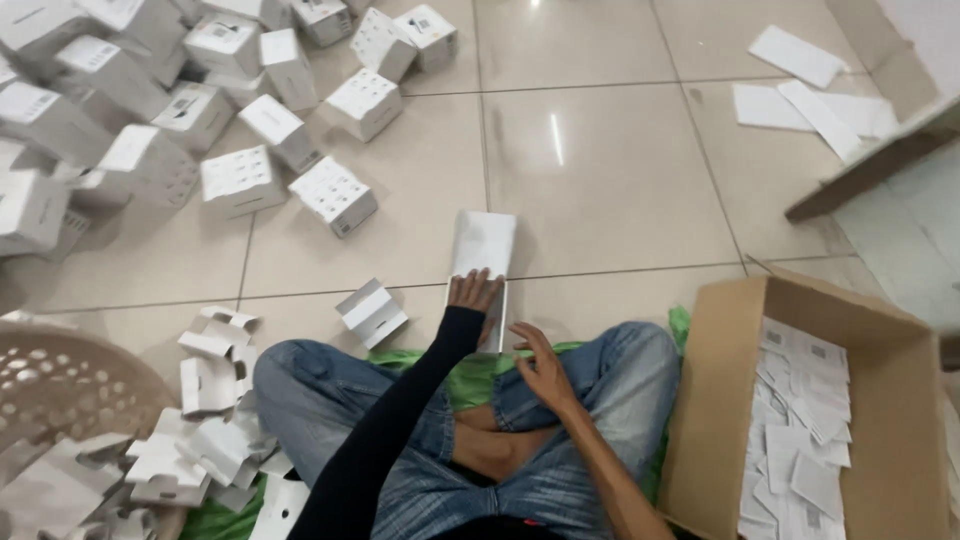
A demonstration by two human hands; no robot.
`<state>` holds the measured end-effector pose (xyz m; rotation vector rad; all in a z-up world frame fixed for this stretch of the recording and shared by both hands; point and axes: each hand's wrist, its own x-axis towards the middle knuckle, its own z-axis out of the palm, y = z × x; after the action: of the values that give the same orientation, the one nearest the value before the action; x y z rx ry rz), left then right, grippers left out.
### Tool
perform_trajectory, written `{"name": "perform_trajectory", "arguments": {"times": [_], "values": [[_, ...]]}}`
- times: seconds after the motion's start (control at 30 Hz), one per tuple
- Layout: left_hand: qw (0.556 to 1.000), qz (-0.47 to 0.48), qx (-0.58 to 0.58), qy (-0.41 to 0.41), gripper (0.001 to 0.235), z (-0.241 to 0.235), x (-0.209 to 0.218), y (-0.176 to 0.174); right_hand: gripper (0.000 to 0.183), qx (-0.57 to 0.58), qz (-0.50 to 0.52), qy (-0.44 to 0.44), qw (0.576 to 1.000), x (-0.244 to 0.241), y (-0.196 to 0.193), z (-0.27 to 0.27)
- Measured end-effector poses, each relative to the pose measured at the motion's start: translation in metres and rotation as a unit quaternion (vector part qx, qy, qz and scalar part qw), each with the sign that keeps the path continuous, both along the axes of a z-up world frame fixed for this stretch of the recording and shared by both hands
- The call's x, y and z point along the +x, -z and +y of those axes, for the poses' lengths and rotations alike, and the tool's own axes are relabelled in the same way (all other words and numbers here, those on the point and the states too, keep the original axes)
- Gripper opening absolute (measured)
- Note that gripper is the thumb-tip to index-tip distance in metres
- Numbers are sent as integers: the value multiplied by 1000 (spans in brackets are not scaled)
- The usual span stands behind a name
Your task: The person packs instruction manuals and product documentation into small white cardboard boxes.
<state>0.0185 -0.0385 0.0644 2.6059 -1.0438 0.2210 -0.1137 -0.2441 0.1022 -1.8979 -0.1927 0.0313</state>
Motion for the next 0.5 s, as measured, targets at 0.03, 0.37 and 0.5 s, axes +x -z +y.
{"name": "perform_trajectory", "arguments": {"times": [0.03,0.37,0.5], "values": [[998,8,-3,-57,97,-3,-7,-5,49,0,-14,-23,1000,-12,-22,-10],[977,-6,-183,-106,85,-29,-48,-63,29,-158,-60,394,903,-194,-118,-260],[980,33,-183,-66,81,-91,-65,-95,27,-196,57,474,857,-208,-86,-341]]}}
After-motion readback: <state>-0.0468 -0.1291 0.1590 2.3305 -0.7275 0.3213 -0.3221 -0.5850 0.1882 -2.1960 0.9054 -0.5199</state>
